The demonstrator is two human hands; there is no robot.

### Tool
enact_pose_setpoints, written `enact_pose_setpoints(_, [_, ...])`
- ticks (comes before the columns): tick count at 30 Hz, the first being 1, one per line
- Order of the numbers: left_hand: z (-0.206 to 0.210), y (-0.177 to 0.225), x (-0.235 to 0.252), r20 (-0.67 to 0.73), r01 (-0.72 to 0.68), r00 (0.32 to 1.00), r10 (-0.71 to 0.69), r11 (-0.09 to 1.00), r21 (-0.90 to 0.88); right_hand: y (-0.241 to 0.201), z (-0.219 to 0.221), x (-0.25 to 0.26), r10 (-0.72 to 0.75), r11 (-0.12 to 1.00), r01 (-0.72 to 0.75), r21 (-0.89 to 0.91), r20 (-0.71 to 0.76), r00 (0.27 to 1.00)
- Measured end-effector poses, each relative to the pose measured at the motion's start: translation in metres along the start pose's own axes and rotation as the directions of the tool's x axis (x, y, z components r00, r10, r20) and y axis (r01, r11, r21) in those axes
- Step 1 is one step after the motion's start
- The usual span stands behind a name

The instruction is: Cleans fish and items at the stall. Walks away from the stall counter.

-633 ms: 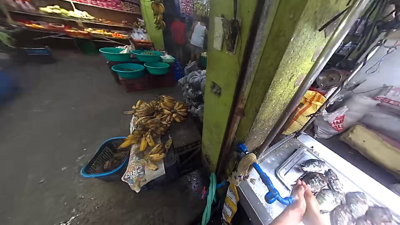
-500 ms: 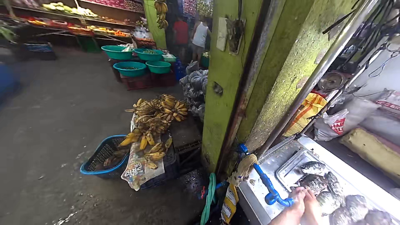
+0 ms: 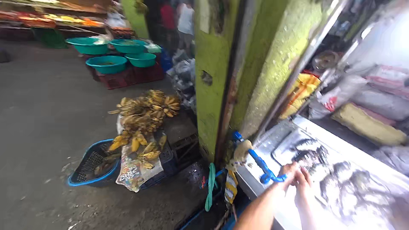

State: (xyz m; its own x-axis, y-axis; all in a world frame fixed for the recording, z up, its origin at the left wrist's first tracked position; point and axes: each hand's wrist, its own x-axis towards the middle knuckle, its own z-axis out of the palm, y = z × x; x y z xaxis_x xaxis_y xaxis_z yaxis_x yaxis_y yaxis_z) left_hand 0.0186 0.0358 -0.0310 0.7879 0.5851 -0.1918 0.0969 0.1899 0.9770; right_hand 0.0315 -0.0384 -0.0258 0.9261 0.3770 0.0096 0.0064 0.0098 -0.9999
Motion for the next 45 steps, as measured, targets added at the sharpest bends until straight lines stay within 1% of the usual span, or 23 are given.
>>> enact_pose_setpoints(1, [0.0,0.007,-0.005,0.074,0.049,0.996,-0.053,0.997,0.058,0.002,-0.012,-0.003,-0.065,0.997,0.063,-0.052,-0.036,0.997])
enact_pose_setpoints(2, [0.003,0.008,-0.008,0.118,0.096,0.988,-0.095,0.995,-0.005,0.007,-0.025,-0.005,-0.13,0.985,0.118,-0.126,-0.095,0.987])
enact_pose_setpoints(3, [0.003,0.006,-0.008,0.152,0.127,0.982,-0.109,0.985,-0.117,0.012,-0.039,-0.005,-0.187,0.963,0.151,-0.223,-0.15,0.971])
enact_pose_setpoints(5, [0.001,0.003,-0.007,0.164,0.143,0.982,-0.096,0.941,-0.307,0.025,-0.058,0.002,-0.259,0.898,0.167,-0.408,-0.183,0.948])
enact_pose_setpoints(8, [-0.007,-0.01,-0.007,0.144,0.174,0.982,-0.123,0.887,-0.428,0.035,-0.068,0.01,-0.163,0.857,0.088,-0.508,-0.105,0.981])
enact_pose_setpoints(11, [-0.016,-0.026,-0.011,0.101,0.25,0.968,-0.232,0.826,-0.506,0.05,-0.064,0.026,-0.113,0.843,0.106,-0.528,0.019,0.993])
enact_pose_setpoints(13, [-0.024,-0.038,-0.014,0.056,0.25,0.963,-0.263,0.8,-0.545,0.06,-0.057,0.037,-0.104,0.834,0.101,-0.543,0.026,0.994])
enact_pose_setpoints(17, [-0.043,-0.049,-0.028,-0.014,0.194,0.972,-0.233,0.841,-0.505,0.069,-0.048,0.057,-0.101,0.822,0.096,-0.562,0.022,0.995])
enact_pose_setpoints(19, [-0.05,-0.049,-0.037,-0.038,0.199,0.97,-0.242,0.868,-0.456,0.068,-0.046,0.064,-0.043,0.794,0.069,-0.604,0.057,0.997])
enact_pose_setpoints(21, [-0.056,-0.052,-0.041,-0.07,0.216,0.961,-0.269,0.88,-0.423,0.067,-0.043,0.067,0.05,0.763,0.032,-0.646,0.108,0.993])
enact_pose_setpoints(23, [-0.059,-0.054,-0.042,-0.093,0.226,0.954,-0.284,0.89,-0.397,0.065,-0.04,0.064,0.088,0.752,0.029,-0.659,0.144,0.986])
enact_pose_setpoints(25, [-0.06,-0.056,-0.041,-0.106,0.222,0.953,-0.283,0.893,-0.391,0.069,-0.038,0.056,0.044,0.758,0.073,-0.648,0.162,0.986])
enact_pose_setpoints(28, [-0.06,-0.064,-0.033,-0.143,0.224,0.942,-0.304,0.885,-0.408,0.06,-0.034,0.042,-0.114,0.783,0.186,-0.593,0.157,0.981])
enact_pose_setpoints(30, [-0.059,-0.07,-0.026,-0.181,0.231,0.928,-0.325,0.885,-0.404,0.047,-0.029,0.036,-0.203,0.768,0.284,-0.575,0.202,0.958])
enact_pose_setpoints(31, [-0.058,-0.074,-0.024,-0.196,0.232,0.924,-0.329,0.888,-0.396,0.042,-0.027,0.035,-0.224,0.755,0.323,-0.571,0.239,0.945])
enact_pose_setpoints(33, [-0.055,-0.077,-0.021,-0.196,0.238,0.925,-0.325,0.899,-0.367,0.034,-0.029,0.034,-0.234,0.759,0.35,-0.55,0.271,0.934])
enact_pose_setpoints(36, [-0.056,-0.078,-0.017,-0.169,0.247,0.935,-0.312,0.915,-0.319,0.024,-0.039,0.028,-0.188,0.832,0.332,-0.445,0.337,0.923])
enact_pose_setpoints(38, [-0.057,-0.079,-0.014,-0.145,0.265,0.941,-0.306,0.932,-0.25,0.018,-0.052,0.02,-0.113,0.911,0.259,-0.321,0.41,0.905])
enact_pose_setpoints(40, [-0.055,-0.076,-0.011,-0.09,0.321,0.936,-0.341,0.93,-0.182,0.018,-0.067,0.013,-0.019,0.988,0.087,-0.125,0.467,0.884])
enact_pose_setpoints(41, [-0.051,-0.076,-0.009,-0.05,0.354,0.93,-0.365,0.923,-0.148,0.022,-0.075,0.01,0.047,0.999,-0.038,-0.028,0.497,0.866])
enact_pose_setpoints(42, [-0.045,-0.075,-0.005,-0.024,0.385,0.92,-0.391,0.914,-0.131,0.026,-0.083,0.008,0.124,0.982,-0.181,0.057,0.532,0.838])
enact_pose_setpoints(43, [-0.036,-0.074,0.0,0.002,0.414,0.909,-0.417,0.9,-0.135,0.027,-0.091,0.008,0.221,0.938,-0.33,0.11,0.543,0.81])
enact_pose_setpoints(45, [-0.017,-0.068,0.014,0.073,0.455,0.89,-0.45,0.869,-0.195,0.014,-0.107,0.011,0.453,0.81,-0.573,0.127,0.485,0.748])
